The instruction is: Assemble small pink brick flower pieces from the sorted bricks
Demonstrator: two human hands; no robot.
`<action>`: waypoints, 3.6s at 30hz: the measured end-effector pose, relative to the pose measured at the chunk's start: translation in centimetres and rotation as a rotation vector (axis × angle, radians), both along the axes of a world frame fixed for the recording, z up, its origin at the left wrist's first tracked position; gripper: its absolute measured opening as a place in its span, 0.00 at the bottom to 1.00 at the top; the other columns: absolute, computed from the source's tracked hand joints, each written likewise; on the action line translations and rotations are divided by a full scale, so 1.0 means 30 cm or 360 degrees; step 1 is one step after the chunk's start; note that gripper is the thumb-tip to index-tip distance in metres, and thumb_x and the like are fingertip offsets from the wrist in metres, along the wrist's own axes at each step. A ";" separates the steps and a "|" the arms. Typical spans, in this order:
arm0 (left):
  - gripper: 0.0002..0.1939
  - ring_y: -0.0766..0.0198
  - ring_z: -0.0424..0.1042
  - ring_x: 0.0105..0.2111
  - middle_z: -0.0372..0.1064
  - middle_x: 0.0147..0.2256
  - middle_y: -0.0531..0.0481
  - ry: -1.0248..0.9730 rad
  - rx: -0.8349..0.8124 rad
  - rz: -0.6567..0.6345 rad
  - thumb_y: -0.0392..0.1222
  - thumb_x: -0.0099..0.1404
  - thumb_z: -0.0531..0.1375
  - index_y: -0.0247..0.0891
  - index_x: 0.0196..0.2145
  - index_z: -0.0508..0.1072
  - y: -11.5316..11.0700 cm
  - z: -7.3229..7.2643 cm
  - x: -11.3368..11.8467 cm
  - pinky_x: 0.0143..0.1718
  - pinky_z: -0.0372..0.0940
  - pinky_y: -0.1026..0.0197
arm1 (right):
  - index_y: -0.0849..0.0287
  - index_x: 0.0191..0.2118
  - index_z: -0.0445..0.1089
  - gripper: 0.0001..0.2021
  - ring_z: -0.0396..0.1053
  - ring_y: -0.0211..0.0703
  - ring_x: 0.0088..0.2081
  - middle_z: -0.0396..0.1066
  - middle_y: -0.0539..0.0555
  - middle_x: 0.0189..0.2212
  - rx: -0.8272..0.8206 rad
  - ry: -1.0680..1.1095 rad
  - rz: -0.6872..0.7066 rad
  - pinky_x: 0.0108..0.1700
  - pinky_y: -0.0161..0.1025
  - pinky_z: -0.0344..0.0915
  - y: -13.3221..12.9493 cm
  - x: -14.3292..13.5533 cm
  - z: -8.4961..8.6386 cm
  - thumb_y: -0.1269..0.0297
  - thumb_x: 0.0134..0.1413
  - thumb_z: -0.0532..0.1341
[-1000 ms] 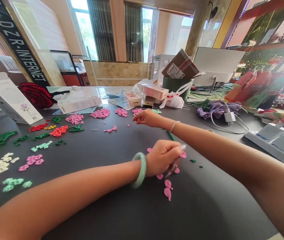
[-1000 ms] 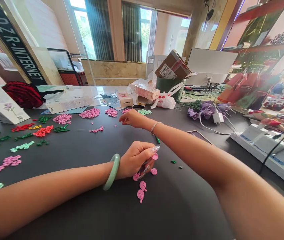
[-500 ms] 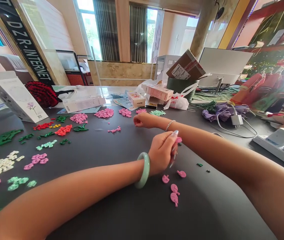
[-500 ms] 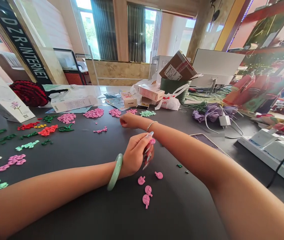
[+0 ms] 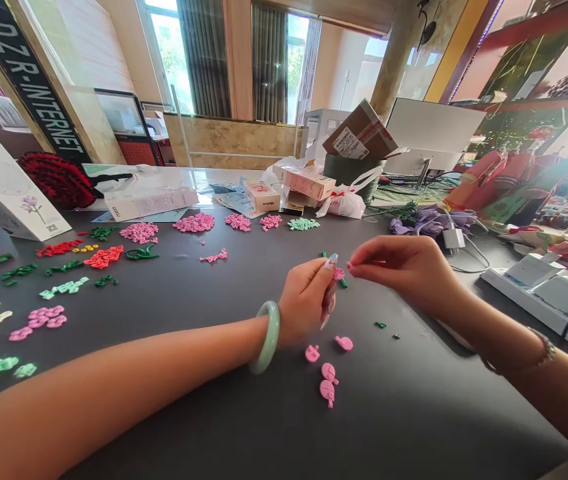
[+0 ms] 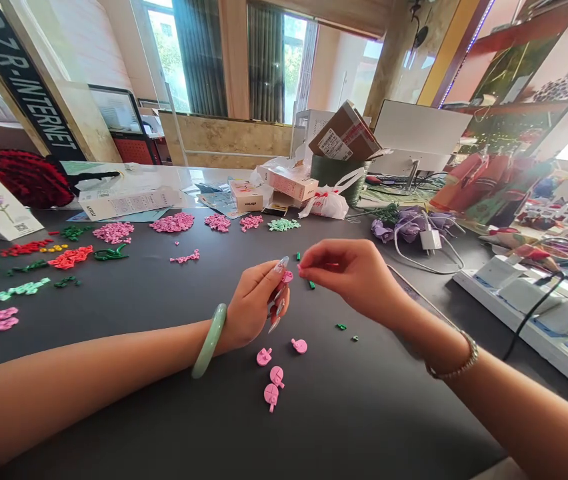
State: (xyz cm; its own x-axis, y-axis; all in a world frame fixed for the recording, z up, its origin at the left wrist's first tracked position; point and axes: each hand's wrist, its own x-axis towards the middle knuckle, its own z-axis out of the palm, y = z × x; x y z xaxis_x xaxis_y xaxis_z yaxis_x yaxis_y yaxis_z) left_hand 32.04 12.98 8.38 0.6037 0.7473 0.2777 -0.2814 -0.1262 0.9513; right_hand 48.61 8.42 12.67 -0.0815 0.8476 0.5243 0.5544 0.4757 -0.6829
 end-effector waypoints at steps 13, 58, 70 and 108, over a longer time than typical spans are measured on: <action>0.21 0.73 0.57 0.15 0.56 0.16 0.58 0.0306 0.0480 0.0037 0.48 0.70 0.47 0.39 0.21 0.56 -0.014 -0.002 -0.012 0.20 0.56 0.67 | 0.52 0.30 0.77 0.07 0.75 0.41 0.27 0.78 0.51 0.27 0.0159 -0.0027 -0.0081 0.28 0.35 0.75 -0.077 -0.016 -0.061 0.56 0.55 0.68; 0.20 0.71 0.59 0.17 0.61 0.15 0.57 0.0558 0.1348 0.0608 0.41 0.72 0.46 0.40 0.21 0.55 -0.034 -0.020 -0.014 0.24 0.56 0.65 | 0.52 0.30 0.78 0.10 0.76 0.40 0.30 0.78 0.50 0.31 0.0451 -0.0075 -0.0265 0.30 0.35 0.73 -0.121 -0.071 -0.109 0.76 0.53 0.64; 0.21 0.70 0.61 0.17 0.60 0.14 0.57 0.0557 0.1234 0.0540 0.42 0.73 0.45 0.41 0.20 0.56 -0.030 -0.008 -0.010 0.25 0.58 0.65 | 0.57 0.31 0.76 0.05 0.75 0.39 0.31 0.78 0.51 0.29 0.0338 0.0157 -0.0214 0.35 0.37 0.76 -0.109 -0.073 -0.121 0.74 0.52 0.64; 0.20 0.71 0.60 0.16 0.58 0.15 0.57 0.0455 0.0889 0.0234 0.47 0.73 0.46 0.40 0.23 0.57 -0.031 -0.005 -0.010 0.20 0.58 0.66 | 0.53 0.31 0.75 0.04 0.71 0.37 0.24 0.77 0.49 0.27 0.0630 -0.0357 -0.0333 0.29 0.35 0.70 -0.111 -0.040 -0.141 0.66 0.57 0.66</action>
State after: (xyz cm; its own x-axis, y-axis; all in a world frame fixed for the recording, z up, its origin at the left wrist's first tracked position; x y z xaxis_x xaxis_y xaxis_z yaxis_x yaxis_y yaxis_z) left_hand 31.75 12.04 8.24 0.6138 0.6172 0.4923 0.0316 -0.6423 0.7658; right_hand 47.42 5.08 8.43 -0.0786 0.5972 0.7982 0.7782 0.5373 -0.3253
